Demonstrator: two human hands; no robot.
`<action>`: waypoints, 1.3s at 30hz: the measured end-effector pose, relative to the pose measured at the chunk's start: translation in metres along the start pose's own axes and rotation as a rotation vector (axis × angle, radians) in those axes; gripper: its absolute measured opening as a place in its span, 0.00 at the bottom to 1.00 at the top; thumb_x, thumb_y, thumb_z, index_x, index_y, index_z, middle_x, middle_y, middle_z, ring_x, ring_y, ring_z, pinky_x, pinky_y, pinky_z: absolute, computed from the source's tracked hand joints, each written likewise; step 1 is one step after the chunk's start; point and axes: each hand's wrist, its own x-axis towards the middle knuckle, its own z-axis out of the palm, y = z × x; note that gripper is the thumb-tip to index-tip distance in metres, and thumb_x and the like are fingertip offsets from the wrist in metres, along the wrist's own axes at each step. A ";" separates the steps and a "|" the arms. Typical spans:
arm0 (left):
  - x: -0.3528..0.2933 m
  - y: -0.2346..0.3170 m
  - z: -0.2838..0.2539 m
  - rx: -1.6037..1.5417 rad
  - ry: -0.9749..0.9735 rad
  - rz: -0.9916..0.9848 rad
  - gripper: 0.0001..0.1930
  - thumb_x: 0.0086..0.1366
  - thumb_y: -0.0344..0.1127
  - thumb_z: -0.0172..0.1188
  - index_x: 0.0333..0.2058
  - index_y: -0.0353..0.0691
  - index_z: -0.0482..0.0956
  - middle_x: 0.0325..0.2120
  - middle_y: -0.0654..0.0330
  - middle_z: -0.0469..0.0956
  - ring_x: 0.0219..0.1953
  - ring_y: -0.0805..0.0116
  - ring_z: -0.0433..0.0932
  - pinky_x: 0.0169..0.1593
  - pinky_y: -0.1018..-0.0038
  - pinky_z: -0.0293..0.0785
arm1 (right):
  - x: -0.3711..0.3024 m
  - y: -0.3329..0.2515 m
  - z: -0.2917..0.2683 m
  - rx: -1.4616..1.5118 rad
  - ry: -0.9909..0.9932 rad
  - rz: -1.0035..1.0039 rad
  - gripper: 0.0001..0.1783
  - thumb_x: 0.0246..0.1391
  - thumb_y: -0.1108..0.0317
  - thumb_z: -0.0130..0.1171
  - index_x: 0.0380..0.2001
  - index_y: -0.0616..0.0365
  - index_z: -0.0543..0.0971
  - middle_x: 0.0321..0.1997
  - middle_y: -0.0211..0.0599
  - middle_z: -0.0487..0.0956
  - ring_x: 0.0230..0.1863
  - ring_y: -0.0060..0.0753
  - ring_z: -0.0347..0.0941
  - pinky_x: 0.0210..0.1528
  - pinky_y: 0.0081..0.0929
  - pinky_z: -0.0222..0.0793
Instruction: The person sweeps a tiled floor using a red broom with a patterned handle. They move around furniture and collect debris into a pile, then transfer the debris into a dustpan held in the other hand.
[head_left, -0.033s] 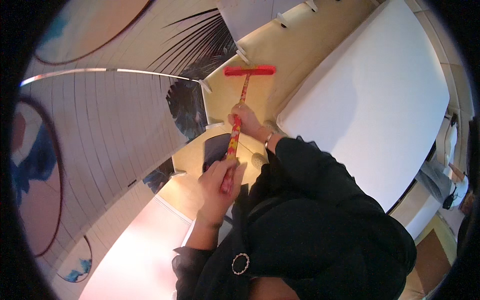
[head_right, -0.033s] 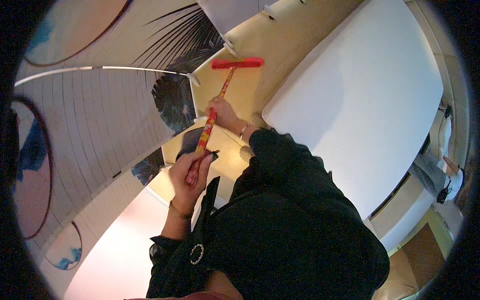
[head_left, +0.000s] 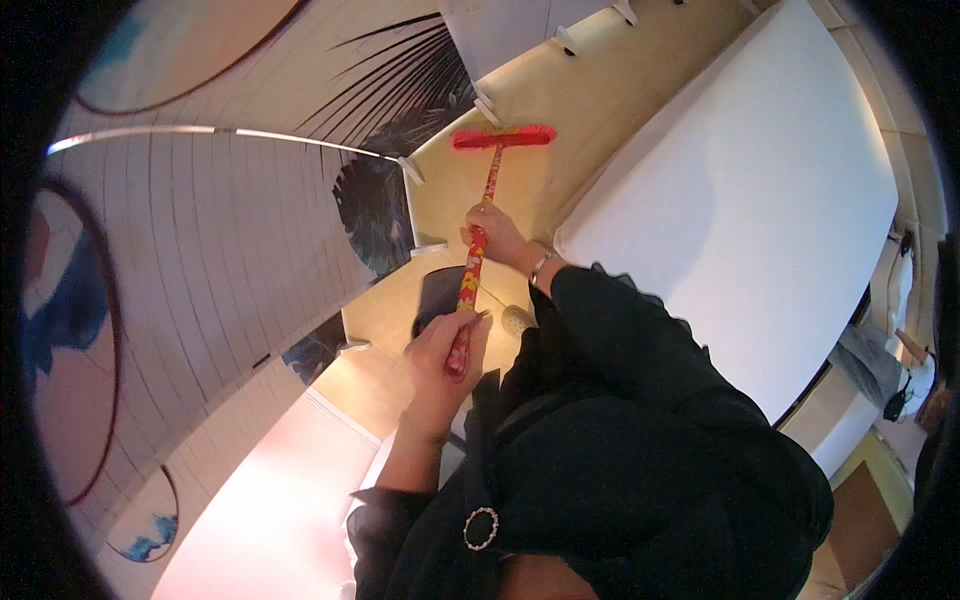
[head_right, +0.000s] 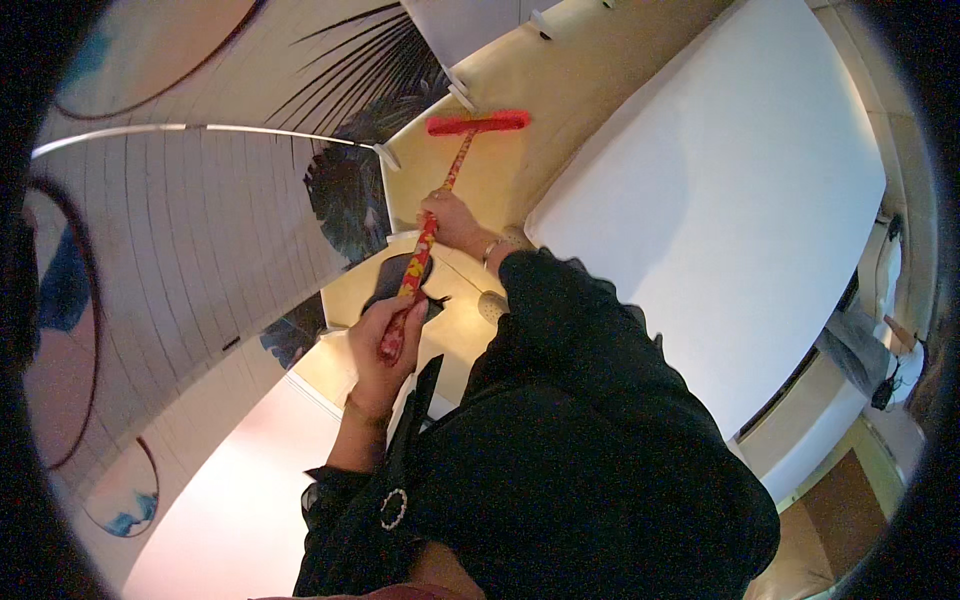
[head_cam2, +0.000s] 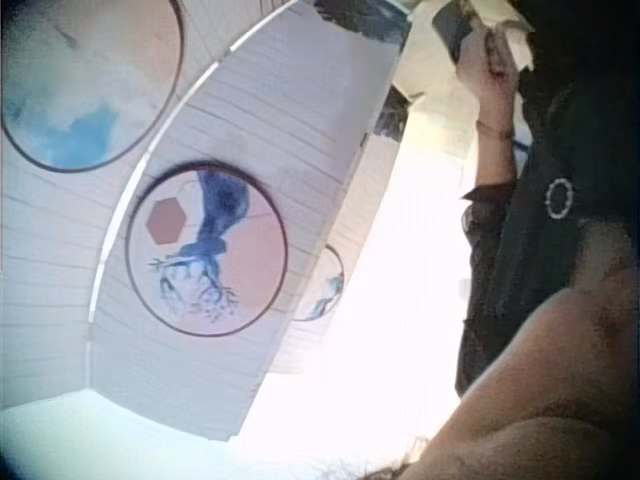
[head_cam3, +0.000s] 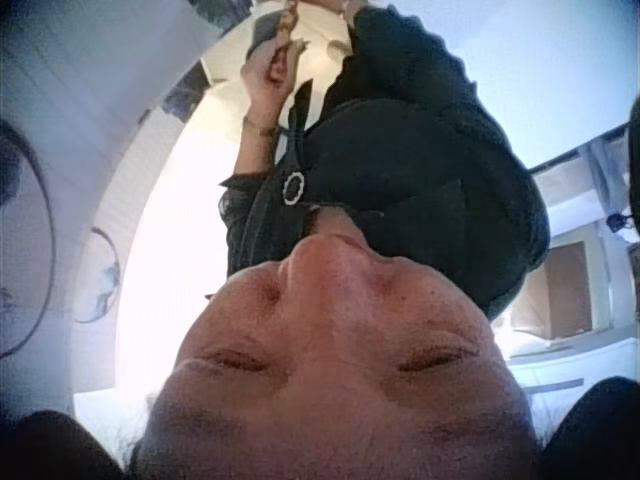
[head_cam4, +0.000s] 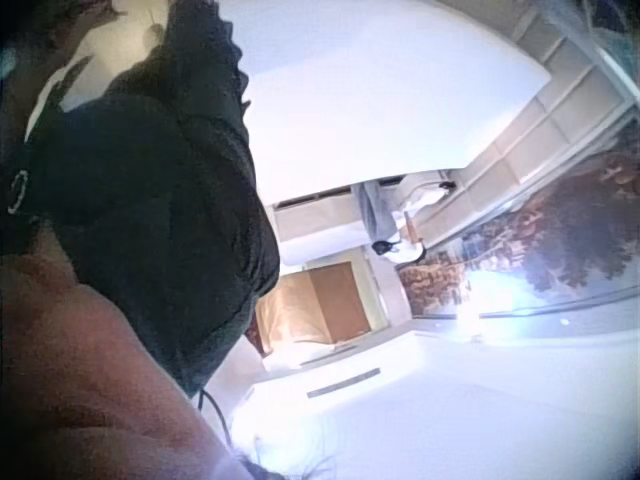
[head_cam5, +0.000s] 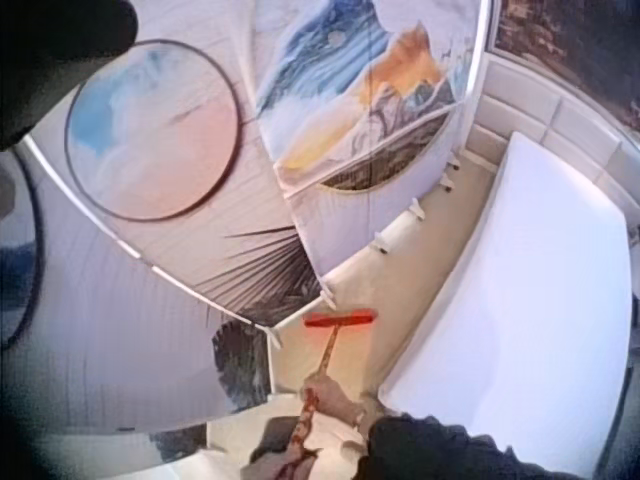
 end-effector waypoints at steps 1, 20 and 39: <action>-0.014 -0.012 0.003 0.015 0.029 0.027 0.07 0.59 0.25 0.69 0.34 0.34 0.80 0.24 0.51 0.79 0.24 0.59 0.80 0.29 0.71 0.75 | -0.006 0.011 0.004 -0.121 -0.176 0.076 0.15 0.46 0.69 0.65 0.17 0.56 0.69 0.24 0.39 0.74 0.34 0.47 0.74 0.39 0.40 0.71; -0.120 0.027 -0.060 0.035 0.120 -0.130 0.04 0.57 0.24 0.69 0.30 0.35 0.82 0.18 0.54 0.74 0.19 0.62 0.74 0.25 0.73 0.68 | -0.072 -0.069 0.016 -0.105 -0.325 -0.078 0.07 0.39 0.69 0.65 0.19 0.49 0.75 0.23 0.34 0.75 0.34 0.44 0.74 0.38 0.38 0.72; 0.071 -0.001 0.025 -0.129 -0.034 0.033 0.06 0.57 0.21 0.68 0.33 0.35 0.81 0.18 0.56 0.73 0.19 0.63 0.74 0.26 0.74 0.67 | 0.038 0.049 -0.113 -0.280 -0.218 0.111 0.07 0.38 0.75 0.62 0.18 0.50 0.76 0.25 0.36 0.74 0.37 0.44 0.73 0.38 0.37 0.71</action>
